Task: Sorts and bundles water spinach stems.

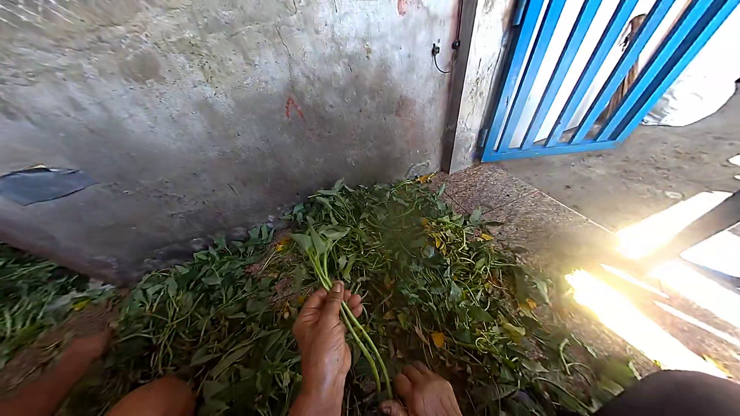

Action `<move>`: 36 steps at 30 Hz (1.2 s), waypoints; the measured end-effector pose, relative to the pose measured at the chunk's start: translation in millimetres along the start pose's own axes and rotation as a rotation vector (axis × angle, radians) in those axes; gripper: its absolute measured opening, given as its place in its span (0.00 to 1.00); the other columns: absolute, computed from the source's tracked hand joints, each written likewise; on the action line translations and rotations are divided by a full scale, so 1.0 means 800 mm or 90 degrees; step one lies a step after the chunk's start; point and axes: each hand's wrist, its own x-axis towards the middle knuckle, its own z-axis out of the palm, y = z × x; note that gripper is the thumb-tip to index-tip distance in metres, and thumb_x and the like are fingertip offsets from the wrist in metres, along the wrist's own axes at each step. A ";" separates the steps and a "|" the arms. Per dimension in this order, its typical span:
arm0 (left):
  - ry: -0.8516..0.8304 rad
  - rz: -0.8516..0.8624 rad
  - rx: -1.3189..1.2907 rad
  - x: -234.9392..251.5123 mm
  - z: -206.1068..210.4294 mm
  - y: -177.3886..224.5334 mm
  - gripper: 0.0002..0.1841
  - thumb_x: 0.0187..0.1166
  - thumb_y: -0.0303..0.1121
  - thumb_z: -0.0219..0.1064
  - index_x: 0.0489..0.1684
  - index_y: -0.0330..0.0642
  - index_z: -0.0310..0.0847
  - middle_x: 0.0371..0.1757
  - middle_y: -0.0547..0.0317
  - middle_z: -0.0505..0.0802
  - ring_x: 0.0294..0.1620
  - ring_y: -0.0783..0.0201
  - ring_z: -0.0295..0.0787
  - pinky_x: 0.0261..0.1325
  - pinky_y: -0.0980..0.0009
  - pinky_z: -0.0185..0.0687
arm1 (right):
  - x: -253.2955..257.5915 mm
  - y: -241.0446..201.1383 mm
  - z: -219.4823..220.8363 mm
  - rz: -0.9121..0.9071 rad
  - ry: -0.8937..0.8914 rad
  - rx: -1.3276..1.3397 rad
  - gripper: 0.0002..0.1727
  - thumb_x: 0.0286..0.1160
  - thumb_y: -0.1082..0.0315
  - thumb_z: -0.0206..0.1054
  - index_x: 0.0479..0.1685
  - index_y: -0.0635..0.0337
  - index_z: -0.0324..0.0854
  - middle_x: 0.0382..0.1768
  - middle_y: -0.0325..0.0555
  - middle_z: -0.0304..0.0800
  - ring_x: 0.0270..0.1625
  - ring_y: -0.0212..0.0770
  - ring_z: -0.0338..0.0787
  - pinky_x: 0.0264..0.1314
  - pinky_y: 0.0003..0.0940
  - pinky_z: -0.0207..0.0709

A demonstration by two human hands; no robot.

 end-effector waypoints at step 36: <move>-0.007 0.016 0.053 0.016 0.002 0.010 0.04 0.83 0.21 0.65 0.45 0.27 0.83 0.33 0.44 0.93 0.30 0.55 0.94 0.34 0.65 0.94 | 0.078 0.060 0.040 0.086 0.192 0.326 0.17 0.81 0.71 0.62 0.62 0.65 0.88 0.51 0.54 0.95 0.54 0.48 0.95 0.63 0.46 0.87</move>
